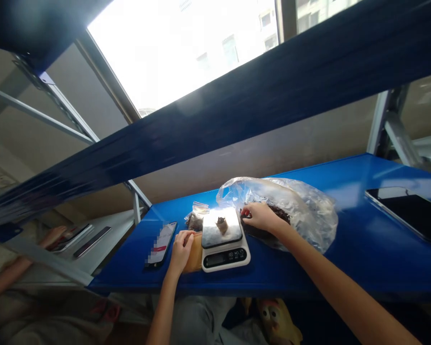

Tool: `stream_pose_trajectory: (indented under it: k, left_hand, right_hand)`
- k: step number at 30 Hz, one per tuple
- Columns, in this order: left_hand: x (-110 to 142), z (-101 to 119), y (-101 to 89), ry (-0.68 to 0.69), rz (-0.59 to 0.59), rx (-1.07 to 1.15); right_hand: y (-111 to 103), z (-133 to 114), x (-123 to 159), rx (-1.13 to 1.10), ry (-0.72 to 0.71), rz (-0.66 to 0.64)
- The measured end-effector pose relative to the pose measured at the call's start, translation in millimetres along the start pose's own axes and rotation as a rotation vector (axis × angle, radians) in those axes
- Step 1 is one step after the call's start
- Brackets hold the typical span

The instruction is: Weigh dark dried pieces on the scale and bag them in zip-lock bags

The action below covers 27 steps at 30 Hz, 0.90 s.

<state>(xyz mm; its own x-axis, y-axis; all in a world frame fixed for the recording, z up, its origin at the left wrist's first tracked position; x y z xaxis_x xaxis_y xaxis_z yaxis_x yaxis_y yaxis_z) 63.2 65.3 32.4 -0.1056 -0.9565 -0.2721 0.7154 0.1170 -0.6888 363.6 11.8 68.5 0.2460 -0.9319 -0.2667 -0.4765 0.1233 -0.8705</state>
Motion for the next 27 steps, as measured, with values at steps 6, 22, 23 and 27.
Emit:
stream_pose_trajectory:
  k: [6,22,23,27]
  left_hand:
    - [4.8,2.0,1.7,-0.021,-0.009,0.047]
    - [10.4,4.7,0.1,-0.031,-0.045,0.114]
    - [10.4,4.4,0.3,-0.028,-0.041,0.111]
    - [9.9,1.3,2.1,-0.022,-0.018,0.100]
  right_hand:
    - [7.3,7.7,0.2,-0.040,0.039,0.040]
    - [4.8,12.7,2.7,-0.063,0.012,0.234]
    - [3.8,10.5,2.6,-0.069,0.004,0.269]
    - [4.1,-4.6,2.1,-0.125,-0.040,0.423]
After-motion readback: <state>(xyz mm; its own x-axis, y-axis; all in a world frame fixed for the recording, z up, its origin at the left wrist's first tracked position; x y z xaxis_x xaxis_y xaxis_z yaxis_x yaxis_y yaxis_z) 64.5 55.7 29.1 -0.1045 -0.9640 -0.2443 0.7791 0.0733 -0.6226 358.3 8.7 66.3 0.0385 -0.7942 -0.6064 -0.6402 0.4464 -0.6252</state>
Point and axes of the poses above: each hand's wrist, its own x-axis away from the middle knuckle, its own y-axis out of the palm, z = x × y, the point moved 1 cm from there along -x, towards the middle knuckle, and after that the axes turned 11 degrees about -y, right-handed, at the moved point
